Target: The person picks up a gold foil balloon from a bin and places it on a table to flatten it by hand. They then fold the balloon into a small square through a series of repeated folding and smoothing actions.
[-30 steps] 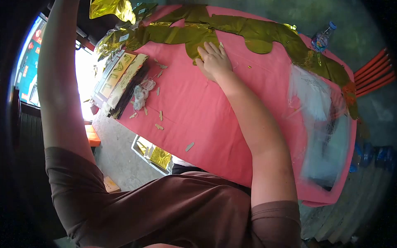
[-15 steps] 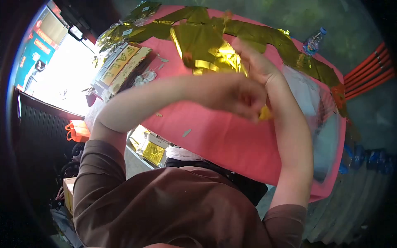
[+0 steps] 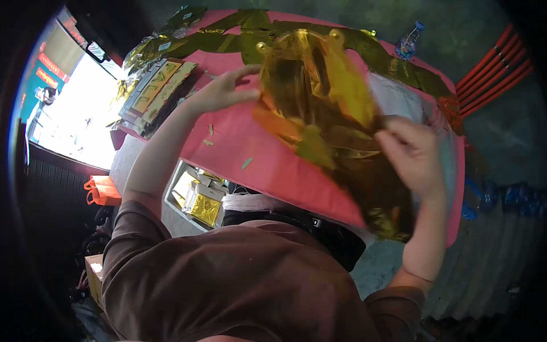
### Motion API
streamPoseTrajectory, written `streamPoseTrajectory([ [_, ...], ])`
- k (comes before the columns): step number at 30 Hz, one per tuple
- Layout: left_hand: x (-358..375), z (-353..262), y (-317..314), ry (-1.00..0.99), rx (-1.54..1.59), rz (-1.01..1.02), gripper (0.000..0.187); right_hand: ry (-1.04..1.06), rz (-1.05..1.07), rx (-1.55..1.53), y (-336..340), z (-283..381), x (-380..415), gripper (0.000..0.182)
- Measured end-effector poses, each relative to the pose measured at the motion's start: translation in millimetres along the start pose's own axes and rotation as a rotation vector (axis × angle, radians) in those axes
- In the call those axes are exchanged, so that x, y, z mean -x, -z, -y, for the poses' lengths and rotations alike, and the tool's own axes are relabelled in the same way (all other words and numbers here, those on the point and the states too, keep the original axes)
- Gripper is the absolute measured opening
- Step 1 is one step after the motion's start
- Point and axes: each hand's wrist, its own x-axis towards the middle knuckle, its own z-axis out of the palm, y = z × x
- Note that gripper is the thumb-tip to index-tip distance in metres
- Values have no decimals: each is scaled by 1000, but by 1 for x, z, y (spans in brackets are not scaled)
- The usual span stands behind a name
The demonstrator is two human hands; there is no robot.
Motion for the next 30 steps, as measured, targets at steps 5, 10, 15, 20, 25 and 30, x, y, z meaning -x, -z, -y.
streamPoseTrajectory([
  [5,-44,74,-41,-287,-297,26,53,71,-485,-267,79,-17,30,19],
  [10,9,-4,-98,-271,-486,192,61,49,-722,-151,127,-4,40,28],
  [15,40,-88,-43,-5,40,978,62,221,-646,-292,124,55,7,41],
  [20,22,-45,-9,-55,3,137,91,367,-669,-311,123,73,-19,49],
  [25,-34,-48,-81,-85,620,339,111,403,-572,-418,113,73,-53,45],
  [30,-7,-78,-117,-152,1292,798,91,188,-481,-394,92,41,-42,43],
])
